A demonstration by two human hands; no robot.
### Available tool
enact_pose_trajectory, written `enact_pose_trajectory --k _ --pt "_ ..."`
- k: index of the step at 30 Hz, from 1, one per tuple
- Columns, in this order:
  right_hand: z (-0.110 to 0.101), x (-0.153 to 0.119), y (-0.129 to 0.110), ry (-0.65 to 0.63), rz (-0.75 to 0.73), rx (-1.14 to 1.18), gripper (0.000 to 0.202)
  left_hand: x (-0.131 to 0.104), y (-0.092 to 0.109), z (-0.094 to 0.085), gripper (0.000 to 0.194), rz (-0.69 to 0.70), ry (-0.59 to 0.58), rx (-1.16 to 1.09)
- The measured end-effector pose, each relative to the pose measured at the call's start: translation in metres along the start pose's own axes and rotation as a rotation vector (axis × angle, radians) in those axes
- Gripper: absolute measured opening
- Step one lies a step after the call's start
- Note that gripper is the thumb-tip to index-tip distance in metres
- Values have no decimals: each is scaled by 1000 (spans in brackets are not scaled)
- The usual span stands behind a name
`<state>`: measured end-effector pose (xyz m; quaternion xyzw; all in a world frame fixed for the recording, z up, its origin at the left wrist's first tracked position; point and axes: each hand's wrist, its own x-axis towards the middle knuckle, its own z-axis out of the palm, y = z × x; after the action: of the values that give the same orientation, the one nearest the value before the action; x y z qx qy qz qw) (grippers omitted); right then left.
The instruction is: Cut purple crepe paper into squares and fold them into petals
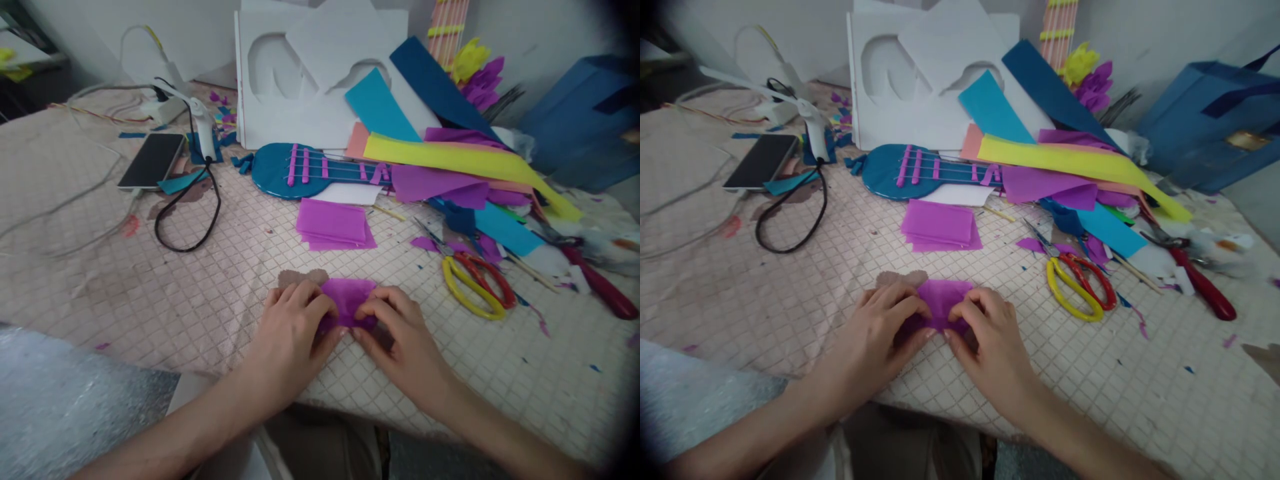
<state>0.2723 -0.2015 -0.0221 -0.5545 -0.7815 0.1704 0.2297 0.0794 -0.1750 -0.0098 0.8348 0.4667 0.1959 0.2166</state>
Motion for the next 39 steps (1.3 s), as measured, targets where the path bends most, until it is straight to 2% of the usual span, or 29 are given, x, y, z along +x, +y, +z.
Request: enact_pose_trajectory --k 4,12,23,26,30,32,34,36,39 --pt "0 1 0 -2 -4 10 12 1 2 5 2 -33 20 41" --pt "-8 -1 9 -72 22 199 22 -3 -5 -2 19 -17 10 -150" --pt "-4 -4 4 -7 -36 137 24 -2 -7 -5 17 14 -25 -162" --pt "-5 -7 4 54 -54 176 23 -3 -9 -4 17 20 -2 -167" --pt "-13 -10 12 271 -38 230 19 -5 -12 -4 18 64 61 -292" --pt "-18 -7 19 321 10 241 17 -6 -14 -4 18 102 110 -368" --pt "-24 -2 26 262 68 235 15 -7 -19 -5 17 119 164 -385" --pt "-29 6 31 131 117 223 13 -6 -25 -8 16 106 196 -350" --pt "-35 17 33 -23 155 213 10 0 -36 -13 18 91 187 -304"
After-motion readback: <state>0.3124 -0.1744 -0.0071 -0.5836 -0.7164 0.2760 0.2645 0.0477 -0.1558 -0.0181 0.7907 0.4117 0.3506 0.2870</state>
